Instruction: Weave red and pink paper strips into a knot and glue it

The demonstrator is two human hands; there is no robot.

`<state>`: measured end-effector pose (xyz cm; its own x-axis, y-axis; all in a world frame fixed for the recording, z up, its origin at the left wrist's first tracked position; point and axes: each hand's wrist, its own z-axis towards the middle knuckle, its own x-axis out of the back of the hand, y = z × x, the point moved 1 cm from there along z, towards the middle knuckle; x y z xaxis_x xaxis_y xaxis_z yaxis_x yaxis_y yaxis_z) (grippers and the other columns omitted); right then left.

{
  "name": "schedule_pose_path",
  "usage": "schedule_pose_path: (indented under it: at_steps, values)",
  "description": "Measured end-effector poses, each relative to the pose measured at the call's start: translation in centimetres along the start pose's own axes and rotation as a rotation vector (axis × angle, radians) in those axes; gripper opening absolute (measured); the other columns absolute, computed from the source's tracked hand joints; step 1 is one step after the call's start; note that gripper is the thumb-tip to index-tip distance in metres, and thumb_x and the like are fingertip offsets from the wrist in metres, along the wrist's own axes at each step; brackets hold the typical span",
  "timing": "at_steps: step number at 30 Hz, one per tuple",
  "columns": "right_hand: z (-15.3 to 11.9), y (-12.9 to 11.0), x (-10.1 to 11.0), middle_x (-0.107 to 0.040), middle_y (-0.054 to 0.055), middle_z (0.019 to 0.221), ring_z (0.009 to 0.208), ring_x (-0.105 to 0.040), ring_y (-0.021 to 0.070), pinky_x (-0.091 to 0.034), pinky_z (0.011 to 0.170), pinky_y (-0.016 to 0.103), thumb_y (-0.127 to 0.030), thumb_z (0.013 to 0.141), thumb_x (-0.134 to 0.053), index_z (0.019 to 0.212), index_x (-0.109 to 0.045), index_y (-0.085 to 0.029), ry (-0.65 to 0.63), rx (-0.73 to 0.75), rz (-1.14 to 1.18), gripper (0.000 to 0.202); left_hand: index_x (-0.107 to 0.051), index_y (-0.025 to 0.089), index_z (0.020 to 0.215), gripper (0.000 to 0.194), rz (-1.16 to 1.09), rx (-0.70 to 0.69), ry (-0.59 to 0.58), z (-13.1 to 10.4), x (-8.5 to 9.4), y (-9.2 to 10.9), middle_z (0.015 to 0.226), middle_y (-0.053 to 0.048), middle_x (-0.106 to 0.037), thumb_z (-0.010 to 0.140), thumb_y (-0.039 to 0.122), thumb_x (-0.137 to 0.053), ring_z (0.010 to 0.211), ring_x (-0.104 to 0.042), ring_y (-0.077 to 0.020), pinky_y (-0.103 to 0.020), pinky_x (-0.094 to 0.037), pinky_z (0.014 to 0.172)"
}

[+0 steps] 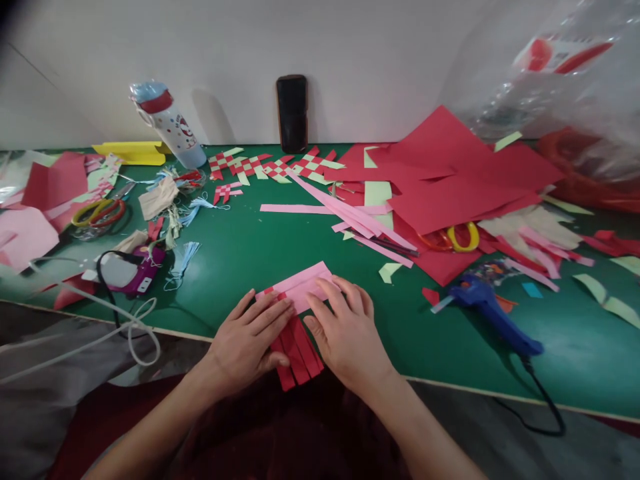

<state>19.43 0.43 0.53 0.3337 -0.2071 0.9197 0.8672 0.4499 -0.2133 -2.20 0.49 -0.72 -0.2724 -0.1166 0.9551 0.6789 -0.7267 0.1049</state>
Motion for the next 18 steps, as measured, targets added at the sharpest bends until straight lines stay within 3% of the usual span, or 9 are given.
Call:
schedule_pose_path:
  at_steps: [5, 12, 18]
  values:
    - [0.3, 1.0, 0.3, -0.06, 0.011, 0.133, 0.124, -0.048, 0.0318, -0.042, 0.097, 0.053, -0.029, 0.097, -0.044, 0.126, -0.063, -0.021, 0.05, -0.073, -0.033, 0.035, -0.048, 0.022, 0.141, 0.073, -0.04, 0.003, -0.015, -0.1, -0.1, -0.2, 0.142, -0.005, -0.055, 0.092, 0.07, -0.024, 0.136, -0.043, -0.0241, -0.046, -0.01, 0.123]
    - [1.5, 2.9, 0.8, -0.067, 0.012, 0.119, 0.111, -0.055, 0.0302, -0.048, 0.089, 0.048, -0.027, 0.095, -0.047, 0.124, -0.061, -0.016, 0.102, -0.163, -0.063, 0.034, -0.046, 0.021, 0.143, 0.078, -0.054, -0.051, -0.048, 0.3, 0.8, -0.6, 0.145, -0.007, -0.052, 0.087, 0.074, -0.03, 0.137, -0.042, -0.0249, -0.048, -0.008, 0.123]
    - [2.4, 3.1, 0.0, -0.07, 0.01, 0.112, 0.102, -0.058, 0.0304, -0.047, 0.075, 0.045, -0.029, 0.093, -0.049, 0.117, -0.065, -0.019, 0.079, -0.204, -0.135, 0.03, -0.059, 0.021, 0.129, 0.052, -0.065, 0.017, 0.038, 0.3, 2.1, -1.5, 0.136, -0.008, -0.059, 0.096, 0.057, -0.04, 0.137, -0.043, -0.0251, -0.049, -0.022, 0.12]
